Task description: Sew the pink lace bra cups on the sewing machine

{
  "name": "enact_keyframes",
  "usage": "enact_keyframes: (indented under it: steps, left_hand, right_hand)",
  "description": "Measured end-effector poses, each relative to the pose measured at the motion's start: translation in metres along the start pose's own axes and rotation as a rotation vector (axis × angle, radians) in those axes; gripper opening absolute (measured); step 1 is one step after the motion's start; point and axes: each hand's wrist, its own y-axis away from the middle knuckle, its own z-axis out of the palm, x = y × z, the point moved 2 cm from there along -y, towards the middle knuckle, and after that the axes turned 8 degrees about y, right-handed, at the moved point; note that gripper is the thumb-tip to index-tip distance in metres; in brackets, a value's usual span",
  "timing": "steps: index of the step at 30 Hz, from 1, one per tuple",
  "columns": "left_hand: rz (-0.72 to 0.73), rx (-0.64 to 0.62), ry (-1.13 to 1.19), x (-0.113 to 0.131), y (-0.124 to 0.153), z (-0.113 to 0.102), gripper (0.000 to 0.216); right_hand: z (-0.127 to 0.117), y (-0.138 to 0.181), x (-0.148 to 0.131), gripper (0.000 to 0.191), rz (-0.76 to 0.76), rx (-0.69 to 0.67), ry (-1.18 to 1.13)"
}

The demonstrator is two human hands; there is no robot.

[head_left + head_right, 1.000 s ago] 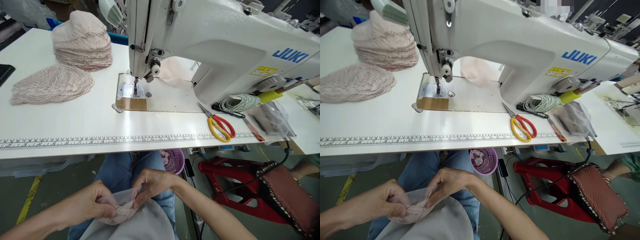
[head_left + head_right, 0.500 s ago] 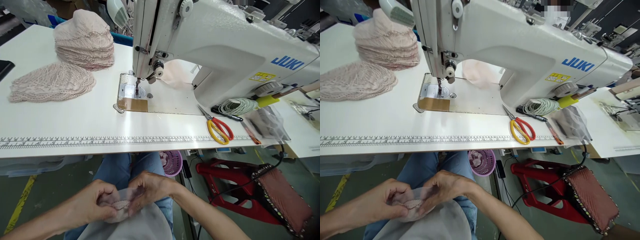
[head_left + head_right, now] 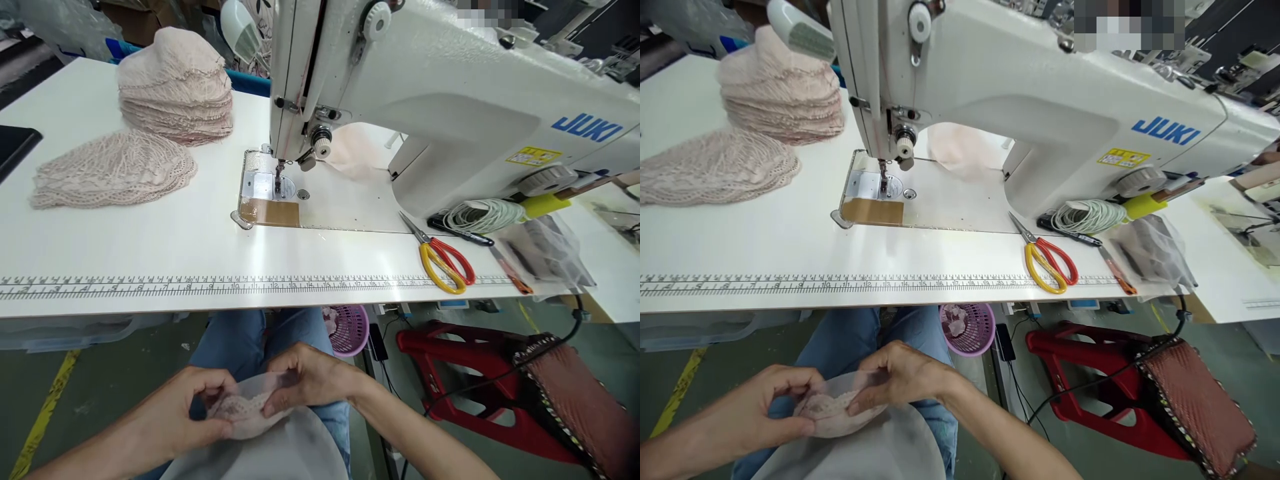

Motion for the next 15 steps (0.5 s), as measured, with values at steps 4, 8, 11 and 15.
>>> enact_keyframes:
  steps: [4,8,11,15]
  left_hand:
    - [-0.030,0.037,-0.043,-0.010,0.001,-0.004,0.015]
    - [-0.028,0.066,-0.041,-0.017,0.001,-0.003,0.015]
    - [0.000,0.074,0.009,-0.020,0.001,-0.003,0.016]
    - [0.010,0.059,0.103,-0.017,-0.004,-0.001,0.031]
  right_hand:
    - [-0.003,0.006,0.002,0.049,0.031,0.007,-0.030]
    - [-0.004,0.008,0.000,0.052,0.046,0.031,-0.041]
    - [-0.003,0.006,-0.001,0.051,0.038,0.037,-0.021]
    - [-0.001,0.001,0.000,0.048,0.009,0.015,0.003]
